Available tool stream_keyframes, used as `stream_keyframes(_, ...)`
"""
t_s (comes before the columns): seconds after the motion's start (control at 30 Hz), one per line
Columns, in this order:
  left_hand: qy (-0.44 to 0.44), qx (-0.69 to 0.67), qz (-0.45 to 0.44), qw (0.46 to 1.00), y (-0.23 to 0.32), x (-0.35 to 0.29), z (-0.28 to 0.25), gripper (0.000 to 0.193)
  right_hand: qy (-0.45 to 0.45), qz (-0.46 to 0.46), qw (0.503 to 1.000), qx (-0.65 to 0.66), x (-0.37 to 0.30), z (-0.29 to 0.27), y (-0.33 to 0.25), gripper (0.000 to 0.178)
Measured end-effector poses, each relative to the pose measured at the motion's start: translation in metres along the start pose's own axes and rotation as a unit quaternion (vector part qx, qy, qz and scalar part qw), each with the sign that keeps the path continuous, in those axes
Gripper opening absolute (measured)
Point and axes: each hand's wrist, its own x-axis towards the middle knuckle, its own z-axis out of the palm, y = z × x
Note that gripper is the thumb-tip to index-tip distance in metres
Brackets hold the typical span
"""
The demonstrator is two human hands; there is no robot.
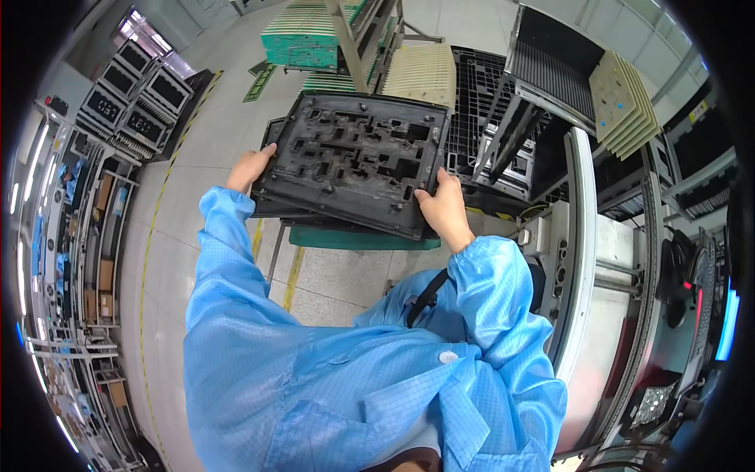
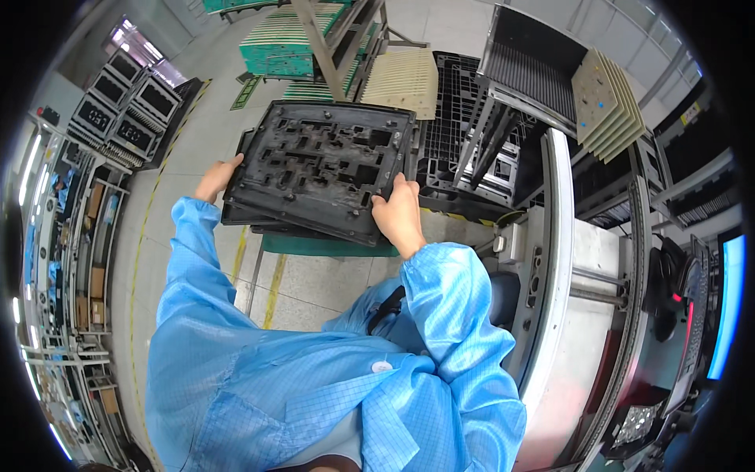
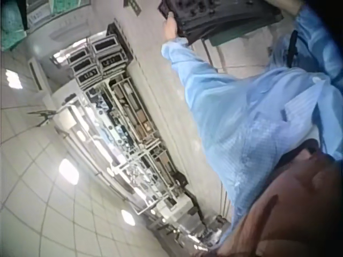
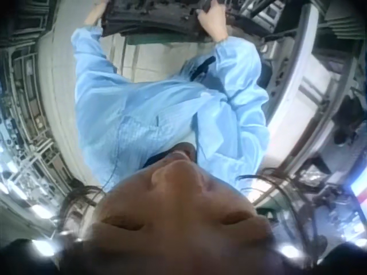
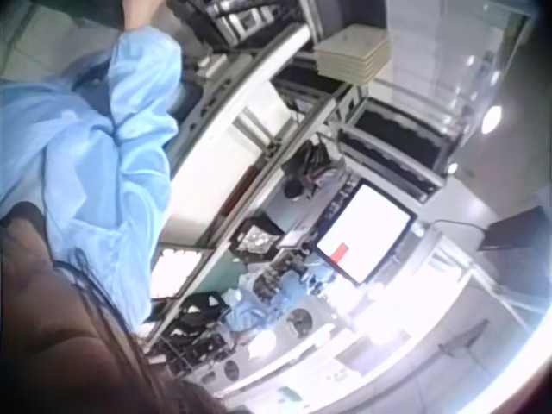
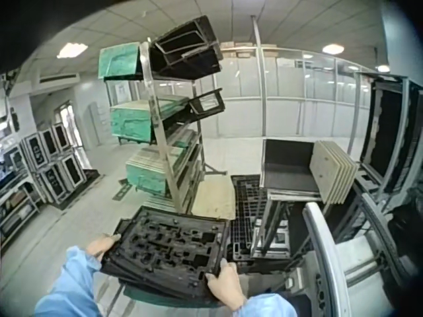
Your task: The person is manually assembling electronic components onto printed circuit boards at a factory workstation.
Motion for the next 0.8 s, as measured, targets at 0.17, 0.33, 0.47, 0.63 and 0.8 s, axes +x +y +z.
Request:
stream_keyframes(0.17, -0.094, -0.328, -0.109, 0.933, 0.022, -0.035, -0.003, 0.041, 0.011, -0.018, 0.98, 0.195, -0.025, -0.03, -0.008, 0.03)
stream_keyframes(0.33, -0.246, -0.391, 0.049, 0.886, 0.111, -0.109, 0.003, 0.038, 0.163, 0.024, 0.953, 0.254, -0.14, -0.123, -0.007, 0.06)
stream_keyframes(0.47, -0.303, -0.299, 0.254, 0.868, 0.21, -0.143, 0.083, 0.024, 0.357, 0.071, 0.871, 0.331, -0.245, -0.184, -0.003, 0.061)
stream_keyframes(0.63, -0.357, -0.067, 0.515, 0.777, 0.351, -0.242, 0.226, 0.036, 0.562, 0.15, 0.765, 0.277, -0.354, -0.216, 0.022, 0.063)
stream_keyframes(0.8, -0.411, 0.012, 0.54, 0.735, 0.402, -0.341, 0.354, 0.055, 0.683, 0.197, 0.652, 0.264, -0.424, -0.226, 0.052, 0.065)
